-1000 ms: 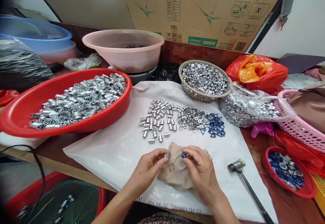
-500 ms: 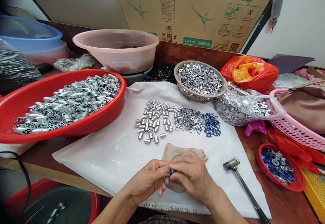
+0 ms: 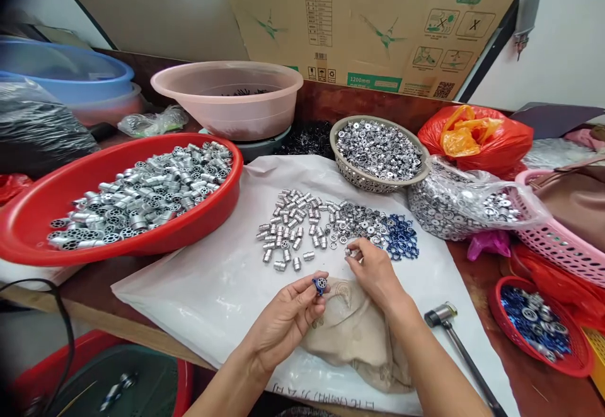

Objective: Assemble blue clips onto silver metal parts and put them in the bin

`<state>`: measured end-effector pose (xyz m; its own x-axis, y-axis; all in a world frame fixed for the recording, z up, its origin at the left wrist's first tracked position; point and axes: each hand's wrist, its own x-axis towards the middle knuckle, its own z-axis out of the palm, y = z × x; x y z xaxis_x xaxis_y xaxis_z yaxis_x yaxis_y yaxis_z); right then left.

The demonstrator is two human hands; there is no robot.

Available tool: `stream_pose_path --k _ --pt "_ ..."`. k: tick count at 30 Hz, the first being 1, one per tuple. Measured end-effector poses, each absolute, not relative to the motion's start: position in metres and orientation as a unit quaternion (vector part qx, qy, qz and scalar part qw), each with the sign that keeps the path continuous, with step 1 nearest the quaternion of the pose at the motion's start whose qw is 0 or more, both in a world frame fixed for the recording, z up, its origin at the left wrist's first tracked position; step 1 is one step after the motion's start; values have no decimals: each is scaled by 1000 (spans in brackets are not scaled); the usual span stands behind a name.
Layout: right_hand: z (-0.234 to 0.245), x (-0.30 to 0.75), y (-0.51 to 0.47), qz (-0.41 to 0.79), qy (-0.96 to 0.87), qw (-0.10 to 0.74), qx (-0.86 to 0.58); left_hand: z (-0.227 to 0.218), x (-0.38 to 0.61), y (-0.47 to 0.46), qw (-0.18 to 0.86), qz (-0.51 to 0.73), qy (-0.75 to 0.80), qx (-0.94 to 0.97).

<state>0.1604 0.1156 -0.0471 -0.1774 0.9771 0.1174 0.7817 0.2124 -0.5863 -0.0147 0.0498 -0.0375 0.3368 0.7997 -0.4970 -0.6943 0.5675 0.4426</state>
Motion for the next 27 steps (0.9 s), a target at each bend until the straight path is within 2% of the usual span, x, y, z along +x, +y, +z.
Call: stream_pose_path --k 6,11,27 --pt "-27 153 56 412 -663 357 -513 -38 -11 46 817 466 323 108" --pt "-18 153 49 394 -641 379 -539 -35 -9 43 820 453 318 149" --pt "-4 155 50 467 -640 308 -526 -32 -17 37 809 415 366 198"
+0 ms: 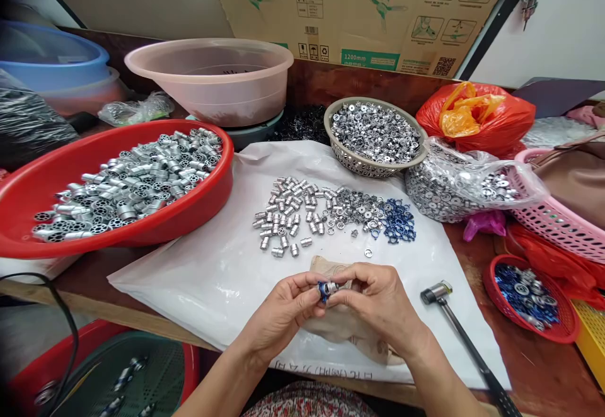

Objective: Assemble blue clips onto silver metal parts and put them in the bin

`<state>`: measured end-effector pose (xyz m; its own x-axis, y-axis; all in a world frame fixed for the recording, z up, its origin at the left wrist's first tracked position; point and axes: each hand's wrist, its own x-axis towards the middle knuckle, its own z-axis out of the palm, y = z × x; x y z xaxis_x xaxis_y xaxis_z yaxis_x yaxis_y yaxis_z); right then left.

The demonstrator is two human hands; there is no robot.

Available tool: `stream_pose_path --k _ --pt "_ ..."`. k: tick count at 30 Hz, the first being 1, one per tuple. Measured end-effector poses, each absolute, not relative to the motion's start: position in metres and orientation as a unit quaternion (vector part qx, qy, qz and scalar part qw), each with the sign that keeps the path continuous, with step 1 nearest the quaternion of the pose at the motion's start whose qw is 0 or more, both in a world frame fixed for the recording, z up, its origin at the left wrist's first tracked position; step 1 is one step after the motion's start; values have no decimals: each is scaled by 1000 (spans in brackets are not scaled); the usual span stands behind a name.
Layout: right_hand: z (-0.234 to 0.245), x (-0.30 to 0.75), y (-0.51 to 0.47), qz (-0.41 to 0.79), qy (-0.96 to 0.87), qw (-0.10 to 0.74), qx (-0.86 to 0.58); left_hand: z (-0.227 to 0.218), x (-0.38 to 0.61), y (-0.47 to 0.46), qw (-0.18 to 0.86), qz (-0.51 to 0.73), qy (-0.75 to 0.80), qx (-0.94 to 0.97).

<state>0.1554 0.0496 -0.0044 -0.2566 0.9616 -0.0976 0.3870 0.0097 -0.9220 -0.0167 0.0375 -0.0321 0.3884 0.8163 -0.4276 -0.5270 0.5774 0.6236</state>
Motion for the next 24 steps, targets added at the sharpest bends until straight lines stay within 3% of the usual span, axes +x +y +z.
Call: stream_pose_path --k 7,10,13,16,20,24 --pt "-15 143 40 403 -661 344 -531 -36 -13 35 758 424 436 237" --pt "-25 148 48 428 -656 301 -545 -40 -7 33 728 472 453 204" --pt "-35 169 75 314 -705 237 -590 -39 -4 34 724 503 452 136" --pt "-43 191 103 209 -694 224 -651 -34 -6 37 741 497 439 107" --pt "-44 189 105 213 -702 228 -640 -32 -9 39 749 510 408 114" --pt "-28 160 72 293 -707 288 -576 -34 -6 42 775 496 375 114"
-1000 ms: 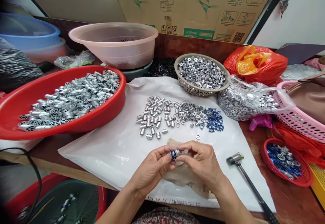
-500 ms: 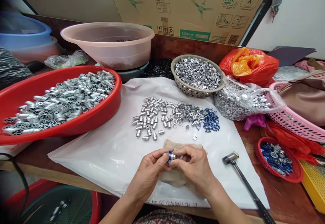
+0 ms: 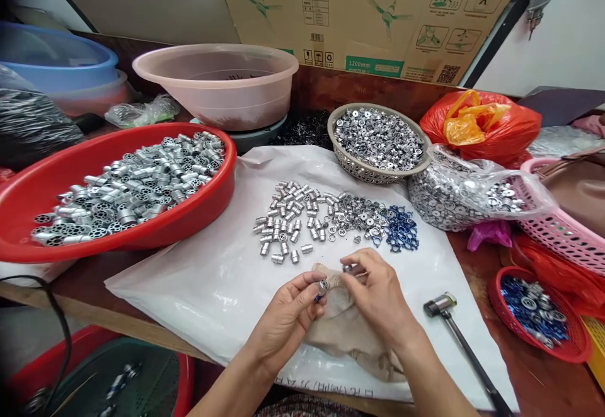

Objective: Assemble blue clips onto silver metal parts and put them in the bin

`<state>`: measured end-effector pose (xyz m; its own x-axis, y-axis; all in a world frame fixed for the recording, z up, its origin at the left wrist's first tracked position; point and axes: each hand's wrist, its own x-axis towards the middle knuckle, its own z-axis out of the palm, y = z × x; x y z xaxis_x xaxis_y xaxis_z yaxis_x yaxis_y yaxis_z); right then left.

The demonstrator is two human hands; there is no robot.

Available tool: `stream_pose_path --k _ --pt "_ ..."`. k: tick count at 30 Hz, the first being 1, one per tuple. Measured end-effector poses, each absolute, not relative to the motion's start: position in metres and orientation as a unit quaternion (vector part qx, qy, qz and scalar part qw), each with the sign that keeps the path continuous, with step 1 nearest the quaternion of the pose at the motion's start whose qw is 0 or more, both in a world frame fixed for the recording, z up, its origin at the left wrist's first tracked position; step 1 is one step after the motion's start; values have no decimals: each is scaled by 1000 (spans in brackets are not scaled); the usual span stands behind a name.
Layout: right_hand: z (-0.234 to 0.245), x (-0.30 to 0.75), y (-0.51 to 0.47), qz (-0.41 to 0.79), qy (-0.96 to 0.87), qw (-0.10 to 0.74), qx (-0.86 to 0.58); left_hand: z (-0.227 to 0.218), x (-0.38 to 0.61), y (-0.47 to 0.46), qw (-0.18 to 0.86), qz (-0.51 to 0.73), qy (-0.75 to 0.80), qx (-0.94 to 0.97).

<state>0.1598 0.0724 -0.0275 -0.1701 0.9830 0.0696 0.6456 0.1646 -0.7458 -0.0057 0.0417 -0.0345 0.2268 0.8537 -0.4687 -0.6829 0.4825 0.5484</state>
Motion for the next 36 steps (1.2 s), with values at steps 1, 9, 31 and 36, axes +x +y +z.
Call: stream_pose_path --k 1,9,31,36 --pt "-23 153 64 311 -706 304 -559 -35 -5 42 781 493 368 111" --pt "-24 149 41 393 -658 363 -530 -39 -4 41 812 478 324 87" --pt "-25 140 34 459 -530 484 -524 -35 -4 37 820 471 307 110" --pt "-28 140 32 439 -535 506 -515 -36 -3 36 818 470 314 103"
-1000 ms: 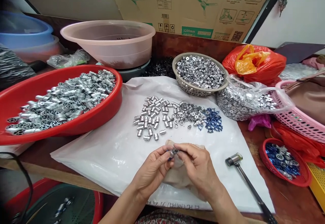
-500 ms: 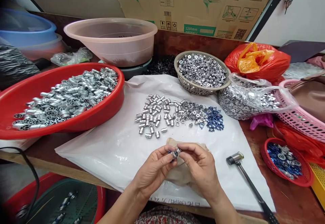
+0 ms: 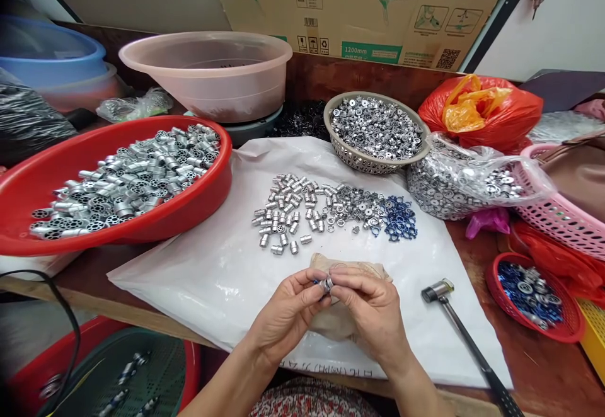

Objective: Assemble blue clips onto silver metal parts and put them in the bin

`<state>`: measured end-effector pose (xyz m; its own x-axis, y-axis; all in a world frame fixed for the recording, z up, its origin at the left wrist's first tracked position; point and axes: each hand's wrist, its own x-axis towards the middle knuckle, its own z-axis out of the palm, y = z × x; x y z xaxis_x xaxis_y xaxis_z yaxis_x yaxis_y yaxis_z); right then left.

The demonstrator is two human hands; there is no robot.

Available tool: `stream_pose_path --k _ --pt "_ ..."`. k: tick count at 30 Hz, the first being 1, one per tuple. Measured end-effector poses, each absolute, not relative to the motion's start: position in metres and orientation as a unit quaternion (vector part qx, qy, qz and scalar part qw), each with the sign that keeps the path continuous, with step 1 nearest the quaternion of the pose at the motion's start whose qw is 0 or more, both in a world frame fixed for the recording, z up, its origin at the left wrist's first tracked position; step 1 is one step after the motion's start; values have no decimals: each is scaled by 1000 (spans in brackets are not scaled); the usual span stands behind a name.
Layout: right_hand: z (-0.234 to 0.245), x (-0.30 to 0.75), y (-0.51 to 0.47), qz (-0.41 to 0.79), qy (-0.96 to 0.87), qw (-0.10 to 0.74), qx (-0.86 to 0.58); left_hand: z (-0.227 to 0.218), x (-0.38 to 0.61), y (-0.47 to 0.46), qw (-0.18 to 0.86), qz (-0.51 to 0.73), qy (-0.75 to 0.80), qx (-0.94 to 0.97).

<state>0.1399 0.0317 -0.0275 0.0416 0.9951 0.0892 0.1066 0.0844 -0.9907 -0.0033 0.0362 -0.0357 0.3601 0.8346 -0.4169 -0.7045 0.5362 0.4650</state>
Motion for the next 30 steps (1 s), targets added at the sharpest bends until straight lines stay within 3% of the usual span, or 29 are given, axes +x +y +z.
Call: stream_pose_path --k 5,8,11,14,17,24,28,30 --pt "-38 135 24 359 -595 509 -508 -38 -2 33 819 449 341 109" --pt "-42 150 16 293 -683 453 -492 -39 -2 34 788 421 398 207" --pt "-49 202 -2 159 -747 321 -560 -40 -4 42 610 395 492 480" --pt "-64 273 -28 -54 -636 190 -746 -45 -3 52 397 347 500 687" --pt "-77 317 -47 -42 -596 62 -799 -53 -1 54 327 326 474 750" --pt "-32 229 -35 147 -657 212 -709 -64 2 42 285 333 503 745" --pt "-8 188 -23 124 -735 297 -597 -66 2 41 299 338 512 731" --pt "-9 185 -19 118 -773 295 -549 -67 1 41 314 342 511 724"
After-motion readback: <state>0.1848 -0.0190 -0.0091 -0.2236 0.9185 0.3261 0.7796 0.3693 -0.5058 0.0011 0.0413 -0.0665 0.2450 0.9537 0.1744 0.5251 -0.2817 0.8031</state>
